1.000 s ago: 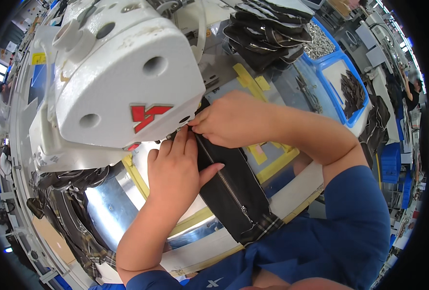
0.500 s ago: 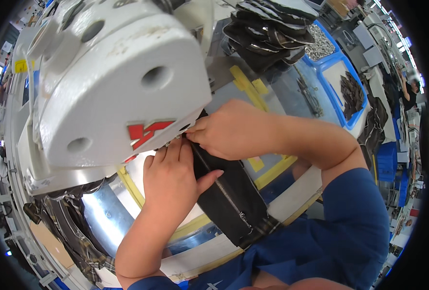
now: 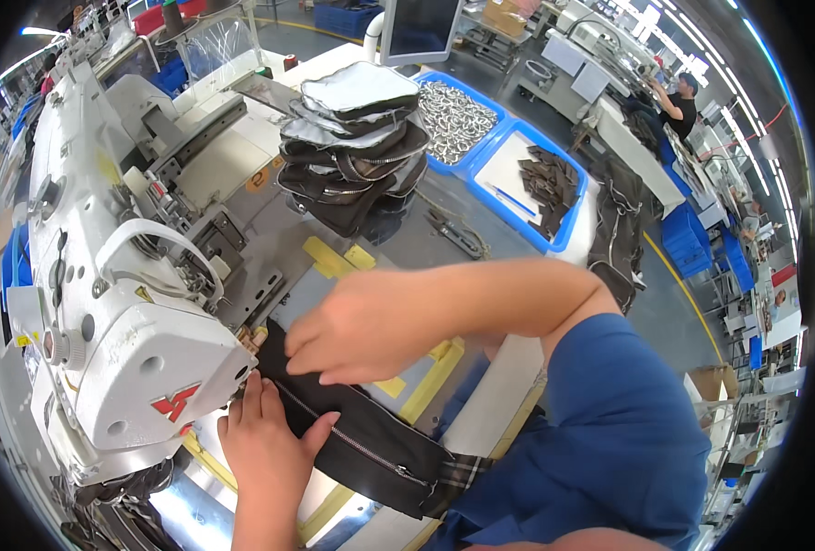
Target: The person aligns a plaid fabric piece with a zipper on a black bag and sews the edge using an industrial sewing machine. They repeat this process for multiple bags, handling the fabric and zipper to ensure proper alignment before stitching.
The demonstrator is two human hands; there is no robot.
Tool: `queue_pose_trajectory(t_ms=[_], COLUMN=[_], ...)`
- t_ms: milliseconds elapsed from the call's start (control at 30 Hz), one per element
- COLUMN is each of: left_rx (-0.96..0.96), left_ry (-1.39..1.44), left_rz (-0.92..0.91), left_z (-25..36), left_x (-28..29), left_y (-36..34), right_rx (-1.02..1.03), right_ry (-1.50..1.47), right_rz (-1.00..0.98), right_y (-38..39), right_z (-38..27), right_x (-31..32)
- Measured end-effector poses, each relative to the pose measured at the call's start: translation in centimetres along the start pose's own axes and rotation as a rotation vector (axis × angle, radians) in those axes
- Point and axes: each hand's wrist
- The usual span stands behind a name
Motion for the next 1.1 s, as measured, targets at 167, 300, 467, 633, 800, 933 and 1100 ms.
queue_pose_trajectory(t_ms=[167, 300, 467, 633, 800, 933, 1100], left_rx=[-0.035, -0.038, -0.046, -0.12, -0.186, -0.245, -0.227], left_ry=[0.007, 0.021, 0.083, 0.107, 0.099, 0.128, 0.146], left_rz=[0.009, 0.013, 0.016, 0.063, 0.141, 0.114, 0.181], left_z=[0.3, 0.4, 0.5, 1.3, 1.1, 1.2, 1.0], left_x=[-0.1, -0.1, -0.3, -1.6, -1.6, -1.7, -2.3], left_y=[-0.2, -0.3, 0.0, 0.0, 0.4, 0.5, 0.5], right_rx=[-0.374, -1.054, -1.31, -1.307, -1.089, -0.71, -0.423], right_ry=[0.245, 0.375, 0.586, 0.751, 0.797, -0.125, -0.308], right_rz=[0.837, 0.693, 0.169, 0.051, 0.678, 0.865, 0.171], right_y=[5.7, 13.2, 19.9, 21.0, 15.1, 7.2, -0.3], right_z=[2.6, 14.5, 21.7, 23.7, 16.5, 6.9, -0.5], right_x=[12.1, 14.6, 10.0, 8.9, 12.4, 11.8, 4.7])
Point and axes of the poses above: each hand's wrist, its own y-axis away from the middle knuckle, its own x-axis out of the back of the hand, z = x × y, and after that the axes turned 2 degrees about y, right-handed
